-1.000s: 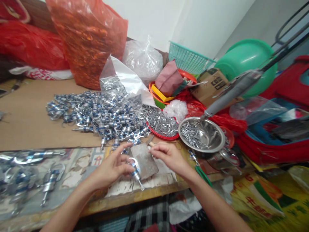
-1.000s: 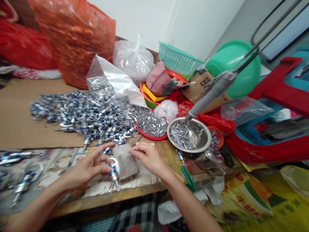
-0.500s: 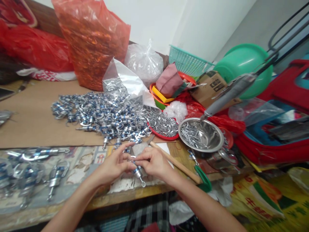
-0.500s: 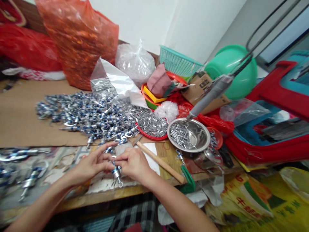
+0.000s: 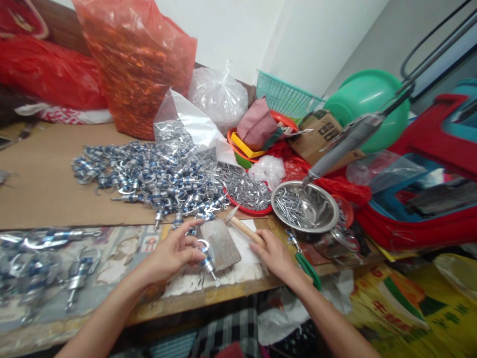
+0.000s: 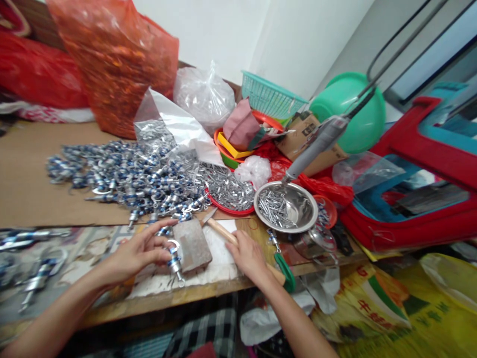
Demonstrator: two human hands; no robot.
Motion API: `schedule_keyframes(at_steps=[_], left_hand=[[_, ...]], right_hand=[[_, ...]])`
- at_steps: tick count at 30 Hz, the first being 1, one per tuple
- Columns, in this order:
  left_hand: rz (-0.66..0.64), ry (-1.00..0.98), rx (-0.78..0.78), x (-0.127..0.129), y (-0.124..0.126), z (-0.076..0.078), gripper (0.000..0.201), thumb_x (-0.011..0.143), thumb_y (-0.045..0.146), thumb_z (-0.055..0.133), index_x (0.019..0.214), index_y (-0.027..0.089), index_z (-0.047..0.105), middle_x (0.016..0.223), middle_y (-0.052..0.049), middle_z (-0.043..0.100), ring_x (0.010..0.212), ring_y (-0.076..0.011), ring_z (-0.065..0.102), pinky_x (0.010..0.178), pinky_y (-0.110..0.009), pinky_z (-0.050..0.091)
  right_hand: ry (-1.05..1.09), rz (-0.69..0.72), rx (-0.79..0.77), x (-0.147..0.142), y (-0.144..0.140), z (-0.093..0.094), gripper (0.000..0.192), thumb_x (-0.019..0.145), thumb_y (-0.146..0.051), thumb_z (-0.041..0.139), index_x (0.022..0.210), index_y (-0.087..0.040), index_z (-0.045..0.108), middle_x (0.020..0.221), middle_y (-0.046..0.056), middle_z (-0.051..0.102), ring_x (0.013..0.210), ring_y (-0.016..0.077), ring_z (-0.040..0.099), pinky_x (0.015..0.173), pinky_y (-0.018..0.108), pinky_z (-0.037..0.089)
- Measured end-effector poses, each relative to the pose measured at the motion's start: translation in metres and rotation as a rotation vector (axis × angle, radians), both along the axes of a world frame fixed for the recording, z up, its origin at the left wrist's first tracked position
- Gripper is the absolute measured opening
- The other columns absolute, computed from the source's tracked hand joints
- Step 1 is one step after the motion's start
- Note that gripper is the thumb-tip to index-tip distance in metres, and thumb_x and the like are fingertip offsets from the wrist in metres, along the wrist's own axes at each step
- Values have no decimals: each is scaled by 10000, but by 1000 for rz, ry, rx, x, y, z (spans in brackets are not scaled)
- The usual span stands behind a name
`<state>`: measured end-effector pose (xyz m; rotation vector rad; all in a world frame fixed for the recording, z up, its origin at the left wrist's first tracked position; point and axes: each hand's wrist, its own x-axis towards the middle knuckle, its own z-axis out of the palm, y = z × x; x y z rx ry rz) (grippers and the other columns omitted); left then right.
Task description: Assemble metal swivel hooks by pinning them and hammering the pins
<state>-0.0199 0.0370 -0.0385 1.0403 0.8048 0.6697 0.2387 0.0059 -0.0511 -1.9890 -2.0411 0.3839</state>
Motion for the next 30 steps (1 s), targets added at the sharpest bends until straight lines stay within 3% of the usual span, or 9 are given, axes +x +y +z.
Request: schedule_keyframes(at_steps=[3, 5, 10, 16, 19, 22, 25, 27, 30], left_hand=[[-3, 9, 2, 0, 0, 1, 673, 614, 158, 614, 1194, 177, 274, 668, 34, 578, 575, -137, 562, 555, -282, 400], [5, 11, -8, 0, -1, 2, 673, 612, 163, 617, 1193, 178, 279, 662, 36, 576, 573, -138, 563, 557, -285, 404], [32, -7, -31, 0, -2, 3, 690, 602, 161, 627, 1197, 187, 279, 657, 43, 573, 565, -132, 557, 564, -288, 415], [53, -4, -37, 1, 0, 3, 745, 581, 152, 649, 1221, 156, 268, 622, 44, 583, 527, -117, 538, 545, -272, 410], [54, -2, -37, 1, 1, 3, 767, 570, 151, 657, 1233, 160, 272, 616, 46, 587, 526, -120, 545, 544, -274, 417], [53, -8, -34, 1, 1, 3, 784, 567, 157, 665, 1244, 164, 271, 618, 43, 593, 540, -132, 564, 552, -280, 425], [62, -2, -46, -1, 0, 2, 767, 569, 148, 668, 1239, 170, 297, 631, 34, 612, 550, -140, 574, 556, -285, 433], [70, 41, -27, -2, -2, 2, 606, 573, 150, 674, 1132, 168, 443, 656, 14, 635, 590, -154, 589, 592, -302, 446], [135, 175, 65, -3, -6, 2, 184, 592, 178, 674, 768, 155, 627, 652, -16, 655, 633, -179, 595, 655, -333, 449]], right_hand=[[166, 2, 65, -3, -11, 20, 240, 784, -258, 524, 1015, -191, 520, 941, 45, 606, 852, 188, 578, 737, 300, 447], [235, 81, 138, -7, -22, 36, 282, 809, -238, 499, 1092, -230, 509, 1028, 38, 597, 920, 175, 567, 784, 291, 445], [227, 268, 387, -17, -51, 54, 459, 829, -124, 442, 1243, -322, 431, 1041, 38, 594, 923, 169, 581, 771, 287, 467], [-27, 367, 331, -25, -66, 45, 563, 788, -44, 359, 1270, -331, 403, 933, 47, 633, 787, 176, 613, 648, 282, 504], [-17, 337, 385, -26, -70, 44, 549, 792, -58, 374, 1263, -338, 413, 976, 52, 631, 823, 186, 610, 689, 304, 504], [29, 338, 306, -25, -72, 39, 503, 806, -83, 397, 1241, -331, 445, 949, 44, 638, 799, 178, 614, 673, 290, 506], [189, 196, 285, -19, -60, 27, 387, 830, -148, 427, 1180, -284, 522, 965, 48, 637, 828, 164, 613, 710, 275, 500], [285, 63, 266, -12, -45, 16, 337, 819, -206, 471, 1143, -228, 560, 989, 67, 641, 871, 180, 609, 751, 297, 493], [329, -15, 128, -2, -19, 1, 309, 786, -266, 519, 1066, -177, 615, 906, 74, 678, 810, 207, 632, 701, 329, 511]])
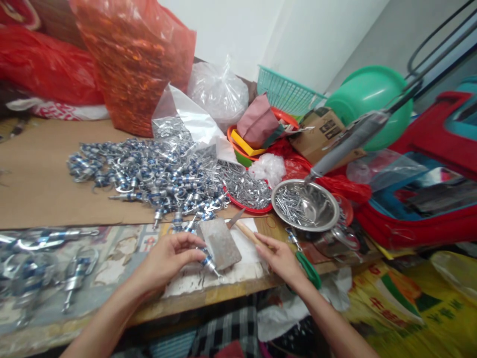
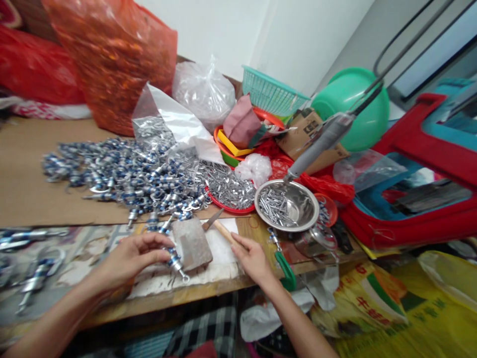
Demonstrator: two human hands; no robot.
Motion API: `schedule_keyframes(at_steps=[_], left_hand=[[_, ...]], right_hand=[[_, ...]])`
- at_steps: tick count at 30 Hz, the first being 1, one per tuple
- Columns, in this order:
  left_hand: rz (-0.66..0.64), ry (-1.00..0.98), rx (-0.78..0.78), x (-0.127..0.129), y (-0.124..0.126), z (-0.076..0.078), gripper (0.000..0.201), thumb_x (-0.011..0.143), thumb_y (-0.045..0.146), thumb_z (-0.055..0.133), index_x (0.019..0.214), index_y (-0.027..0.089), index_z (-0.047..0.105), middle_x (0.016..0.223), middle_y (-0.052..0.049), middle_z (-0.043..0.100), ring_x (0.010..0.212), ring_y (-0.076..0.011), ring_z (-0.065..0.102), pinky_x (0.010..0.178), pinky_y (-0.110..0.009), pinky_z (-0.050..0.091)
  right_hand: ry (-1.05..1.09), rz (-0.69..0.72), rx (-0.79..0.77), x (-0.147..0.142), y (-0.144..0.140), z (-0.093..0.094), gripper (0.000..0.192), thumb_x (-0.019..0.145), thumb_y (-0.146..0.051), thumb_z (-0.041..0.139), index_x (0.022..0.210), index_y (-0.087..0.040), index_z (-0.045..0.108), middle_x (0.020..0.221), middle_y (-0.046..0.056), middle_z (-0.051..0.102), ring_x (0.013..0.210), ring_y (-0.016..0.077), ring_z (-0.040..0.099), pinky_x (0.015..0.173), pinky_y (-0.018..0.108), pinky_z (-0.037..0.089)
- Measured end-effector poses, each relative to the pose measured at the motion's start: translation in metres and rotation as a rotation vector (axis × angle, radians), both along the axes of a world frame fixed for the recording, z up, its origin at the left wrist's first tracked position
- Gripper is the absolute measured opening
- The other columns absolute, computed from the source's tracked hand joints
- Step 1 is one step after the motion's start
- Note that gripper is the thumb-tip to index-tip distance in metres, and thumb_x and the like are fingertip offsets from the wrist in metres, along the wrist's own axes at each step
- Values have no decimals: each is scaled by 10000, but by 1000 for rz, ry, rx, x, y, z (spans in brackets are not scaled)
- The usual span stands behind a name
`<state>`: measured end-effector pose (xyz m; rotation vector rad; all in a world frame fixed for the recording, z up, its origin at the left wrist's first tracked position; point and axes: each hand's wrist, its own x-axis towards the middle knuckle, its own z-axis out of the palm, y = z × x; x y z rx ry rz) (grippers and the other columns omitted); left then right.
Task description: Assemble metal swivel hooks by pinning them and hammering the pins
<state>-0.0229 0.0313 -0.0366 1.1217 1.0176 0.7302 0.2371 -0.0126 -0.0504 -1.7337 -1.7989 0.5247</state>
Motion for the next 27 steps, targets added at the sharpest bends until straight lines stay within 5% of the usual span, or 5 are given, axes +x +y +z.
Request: schedule_keyframes(at_steps=[3, 9, 14, 22, 27], left_hand=[[80, 117, 156, 0, -3, 0, 20, 595, 185, 673, 603, 169, 664, 705, -45, 664, 713, -217, 596, 731, -366, 435], [146, 201, 432, 4, -8, -3, 36, 612, 221, 674, 582, 220, 695, 770, -41, 619, 797, -224, 566, 730, -336, 432], [79, 237, 463, 5, -16, 1, 74, 662, 226, 644, 644, 233, 716, 683, -34, 659, 689, -205, 580, 658, -311, 435], [171, 262, 473, 7, -22, 0, 106, 638, 218, 663, 728, 213, 719, 703, -36, 672, 694, -213, 601, 672, -318, 449], [206, 229, 472, 12, -25, -4, 318, 637, 234, 664, 950, 182, 650, 657, -1, 632, 621, -175, 599, 652, -299, 467]], right_hand=[[-155, 44, -9, 5, 29, -5, 248, 803, -285, 502, 966, -190, 662, 836, 49, 688, 757, 188, 632, 668, 307, 511], [-425, -93, 78, 8, 111, 4, 296, 830, -134, 425, 1070, -147, 597, 1051, 113, 588, 1003, 192, 526, 867, 299, 395], [-542, -135, -33, 10, 155, 2, 119, 746, -156, 572, 799, -154, 678, 914, 105, 618, 897, 211, 573, 770, 278, 410], [-459, -109, 42, -3, 116, 23, 227, 855, -275, 460, 913, -213, 671, 894, 63, 639, 868, 170, 576, 757, 269, 420], [27, 207, 147, -52, 54, 34, 153, 792, -201, 555, 853, -244, 688, 789, -3, 648, 752, 105, 593, 681, 212, 462]])
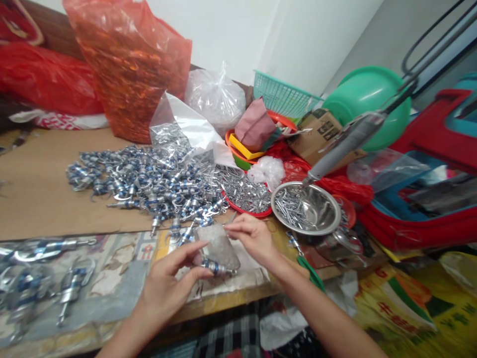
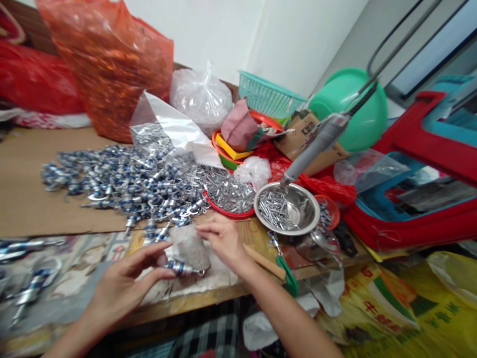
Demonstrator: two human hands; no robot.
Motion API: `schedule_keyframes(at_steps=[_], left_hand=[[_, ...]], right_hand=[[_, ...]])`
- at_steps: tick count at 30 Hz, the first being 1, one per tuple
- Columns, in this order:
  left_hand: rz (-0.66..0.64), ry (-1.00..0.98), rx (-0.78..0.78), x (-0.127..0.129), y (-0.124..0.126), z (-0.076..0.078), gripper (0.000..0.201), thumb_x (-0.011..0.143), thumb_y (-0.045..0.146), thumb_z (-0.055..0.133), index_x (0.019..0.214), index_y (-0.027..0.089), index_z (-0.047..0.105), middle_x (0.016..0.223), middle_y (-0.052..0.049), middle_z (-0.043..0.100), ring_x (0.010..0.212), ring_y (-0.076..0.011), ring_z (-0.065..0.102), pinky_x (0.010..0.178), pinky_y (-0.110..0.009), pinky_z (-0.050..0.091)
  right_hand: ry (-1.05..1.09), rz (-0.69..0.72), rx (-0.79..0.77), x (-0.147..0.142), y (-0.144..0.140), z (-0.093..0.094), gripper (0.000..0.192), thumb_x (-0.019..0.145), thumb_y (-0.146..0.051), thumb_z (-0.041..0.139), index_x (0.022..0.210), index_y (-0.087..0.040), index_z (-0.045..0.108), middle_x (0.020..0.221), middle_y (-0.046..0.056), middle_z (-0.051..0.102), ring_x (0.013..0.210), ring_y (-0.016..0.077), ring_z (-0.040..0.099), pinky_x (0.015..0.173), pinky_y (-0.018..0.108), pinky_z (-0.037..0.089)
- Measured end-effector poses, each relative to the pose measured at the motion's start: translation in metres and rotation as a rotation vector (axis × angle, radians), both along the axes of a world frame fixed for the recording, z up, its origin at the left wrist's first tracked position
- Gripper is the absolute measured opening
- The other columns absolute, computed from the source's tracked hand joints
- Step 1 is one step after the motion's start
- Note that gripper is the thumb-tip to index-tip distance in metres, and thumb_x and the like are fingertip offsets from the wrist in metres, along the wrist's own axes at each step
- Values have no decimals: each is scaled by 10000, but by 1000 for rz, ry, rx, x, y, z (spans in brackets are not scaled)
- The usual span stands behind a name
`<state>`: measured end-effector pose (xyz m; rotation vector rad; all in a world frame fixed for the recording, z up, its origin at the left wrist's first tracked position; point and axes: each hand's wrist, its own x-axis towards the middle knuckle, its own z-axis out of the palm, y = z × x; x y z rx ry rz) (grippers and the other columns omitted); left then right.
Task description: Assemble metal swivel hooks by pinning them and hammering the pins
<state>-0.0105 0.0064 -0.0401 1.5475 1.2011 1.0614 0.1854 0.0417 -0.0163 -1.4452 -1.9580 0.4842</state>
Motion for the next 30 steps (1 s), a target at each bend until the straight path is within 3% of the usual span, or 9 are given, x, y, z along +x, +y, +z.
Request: schedule_keyframes(at_steps=[3, 12, 18, 24, 26, 30], left_hand=[[-7, -4, 30, 2, -1, -4, 372, 648, 224, 648, 1013, 167, 605, 663, 9, 625, 619, -157, 600, 647, -282, 477], [15, 4, 113, 1, -3, -3, 359, 656, 196, 626, 1003, 109, 601, 650, -3, 631, 587, -137, 595, 606, -252, 482], [6, 60, 171, 0, -2, 0, 357, 645, 196, 660, 996, 131, 645, 632, -4, 637, 590, -143, 589, 628, -252, 469], [-107, -1, 139, -2, -4, 5, 136, 677, 161, 624, 727, 219, 737, 671, -25, 665, 649, -155, 611, 593, -227, 463], [-69, -57, 55, -3, -4, 8, 115, 657, 169, 646, 689, 231, 737, 651, -15, 669, 631, -151, 611, 587, -223, 464], [21, -161, -77, -6, -4, 12, 63, 603, 183, 691, 611, 234, 727, 631, 1, 688, 635, -154, 618, 620, -229, 476]], right_hand=[[229, 162, 20, -22, -27, 3, 215, 788, -133, 530, 913, -222, 681, 810, 21, 670, 760, 129, 606, 698, 246, 472], [480, 132, -72, -33, -44, 1, 233, 686, -42, 557, 702, -213, 715, 707, 19, 672, 650, 128, 612, 586, 220, 486], [597, 123, -129, -35, -45, -3, 253, 650, -16, 575, 665, -229, 711, 686, 4, 691, 655, 132, 632, 631, 239, 504], [584, 45, -195, -36, -51, -1, 98, 660, -95, 636, 679, -179, 684, 669, 11, 681, 628, 137, 627, 610, 233, 502], [542, 40, -138, -36, -56, -3, 100, 675, -130, 643, 766, -166, 663, 720, 21, 673, 656, 140, 624, 613, 232, 505], [329, 190, 235, -31, -63, -13, 283, 685, -100, 644, 956, -164, 595, 926, 78, 633, 858, 167, 597, 742, 274, 500]])
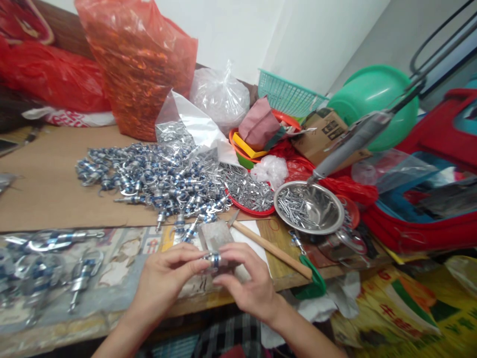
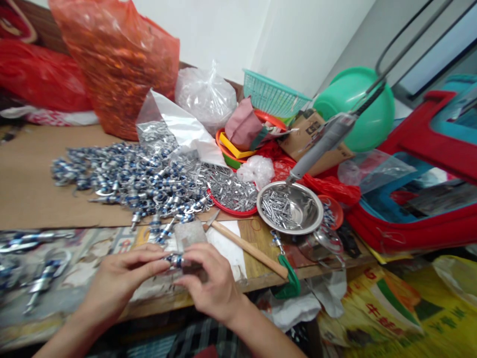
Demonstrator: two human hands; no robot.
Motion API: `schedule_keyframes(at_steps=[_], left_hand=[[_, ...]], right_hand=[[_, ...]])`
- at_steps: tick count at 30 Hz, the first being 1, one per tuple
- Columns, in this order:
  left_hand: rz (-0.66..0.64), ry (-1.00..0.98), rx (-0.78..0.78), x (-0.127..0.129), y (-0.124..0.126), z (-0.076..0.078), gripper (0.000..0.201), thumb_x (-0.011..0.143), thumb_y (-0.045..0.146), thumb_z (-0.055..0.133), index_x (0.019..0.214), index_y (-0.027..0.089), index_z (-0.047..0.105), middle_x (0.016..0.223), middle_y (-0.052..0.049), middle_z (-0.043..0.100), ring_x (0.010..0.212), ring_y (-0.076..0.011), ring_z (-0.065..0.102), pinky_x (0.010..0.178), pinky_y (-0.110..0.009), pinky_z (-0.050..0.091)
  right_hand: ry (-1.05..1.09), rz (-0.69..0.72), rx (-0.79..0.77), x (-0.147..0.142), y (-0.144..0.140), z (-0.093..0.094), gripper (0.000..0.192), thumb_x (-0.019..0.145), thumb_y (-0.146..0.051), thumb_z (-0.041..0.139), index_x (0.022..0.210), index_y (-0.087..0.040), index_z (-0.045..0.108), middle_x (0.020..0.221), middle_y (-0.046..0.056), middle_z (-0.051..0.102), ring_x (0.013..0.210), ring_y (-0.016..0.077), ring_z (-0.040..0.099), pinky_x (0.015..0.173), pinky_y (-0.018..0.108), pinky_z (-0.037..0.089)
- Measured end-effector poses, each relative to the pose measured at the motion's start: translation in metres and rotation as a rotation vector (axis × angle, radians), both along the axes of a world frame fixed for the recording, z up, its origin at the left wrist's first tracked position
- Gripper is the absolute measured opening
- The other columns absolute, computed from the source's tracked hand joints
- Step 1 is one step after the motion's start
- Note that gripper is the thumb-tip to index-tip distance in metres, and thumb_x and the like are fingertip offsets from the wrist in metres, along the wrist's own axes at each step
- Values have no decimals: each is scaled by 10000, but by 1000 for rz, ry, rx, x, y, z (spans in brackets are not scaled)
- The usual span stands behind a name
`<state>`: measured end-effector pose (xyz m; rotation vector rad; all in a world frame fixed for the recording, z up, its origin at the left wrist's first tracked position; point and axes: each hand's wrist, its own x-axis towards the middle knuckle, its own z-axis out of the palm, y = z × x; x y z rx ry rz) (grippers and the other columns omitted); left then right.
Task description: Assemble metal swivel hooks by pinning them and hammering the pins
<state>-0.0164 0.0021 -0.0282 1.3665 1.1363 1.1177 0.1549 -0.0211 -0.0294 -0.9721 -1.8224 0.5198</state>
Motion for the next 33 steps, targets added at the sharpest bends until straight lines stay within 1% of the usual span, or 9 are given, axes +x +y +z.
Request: schedule_keyframes(at_steps=[5, 10, 14, 18, 23, 25, 28, 29, 33], left_hand=[[-58, 115, 2, -1, 0, 7, 36, 610, 209, 684, 596, 212, 718, 645, -15, 692, 646, -163, 623, 622, -238, 475], [-140, 255, 167, 0, 1, 16, 128, 680, 223, 610, 592, 180, 692, 612, -27, 648, 600, -153, 599, 584, -243, 459], [-98, 266, 226, -1, 0, 17, 129, 693, 220, 590, 609, 197, 685, 743, -32, 669, 723, -163, 610, 693, -254, 462], [-91, 132, -68, 2, -3, 10, 131, 683, 264, 608, 778, 203, 675, 788, -16, 709, 748, -179, 631, 711, -277, 492], [-93, -115, -335, 3, -3, -3, 549, 561, 271, 721, 1069, 176, 535, 920, -38, 690, 854, -211, 620, 763, -305, 500], [-128, -162, -366, 1, -1, -4, 572, 601, 286, 704, 1115, 181, 475, 906, -35, 670, 872, -203, 610, 792, -307, 481], [-211, -216, -436, -3, 4, 1, 607, 651, 276, 674, 1175, 215, 374, 871, -13, 631, 871, -189, 604, 791, -303, 457], [-242, -219, -464, -4, 7, 3, 608, 658, 269, 668, 1179, 221, 358, 856, -8, 617, 851, -185, 604, 764, -298, 457], [-370, -222, -528, -4, 16, 7, 612, 655, 232, 662, 1180, 220, 347, 792, 3, 572, 780, -184, 591, 681, -299, 442]], right_hand=[[-294, 70, 367, 13, 0, -4, 269, 779, -30, 493, 988, -160, 600, 959, 113, 644, 857, 164, 597, 685, 275, 501], [-365, 122, 427, 19, 4, 2, 231, 807, -84, 482, 990, -133, 615, 975, 131, 652, 876, 177, 604, 686, 286, 504], [-244, 62, 312, 13, 5, 2, 253, 790, -57, 485, 939, -167, 656, 936, 104, 670, 806, 143, 630, 671, 243, 516], [-3, -2, 93, 1, 3, 1, 170, 746, -124, 594, 872, -182, 693, 850, 82, 688, 734, 140, 649, 658, 225, 532], [4, 9, -239, -1, 10, 8, 84, 694, -205, 664, 760, -189, 714, 736, 43, 693, 658, 144, 642, 609, 231, 523], [-121, -56, -260, 10, 28, 11, 82, 724, -229, 637, 746, -201, 710, 760, 25, 694, 703, 136, 638, 659, 229, 513], [-430, -464, -237, 39, 74, 9, 197, 819, -189, 503, 899, -227, 678, 950, 26, 671, 879, 135, 608, 800, 251, 461], [-474, -531, -255, 49, 91, 7, 221, 815, -153, 491, 934, -205, 670, 999, 59, 655, 924, 163, 594, 831, 287, 441], [-569, -591, -337, 74, 141, -10, 184, 694, -82, 584, 797, -178, 703, 851, 100, 682, 901, 246, 599, 824, 351, 420]])
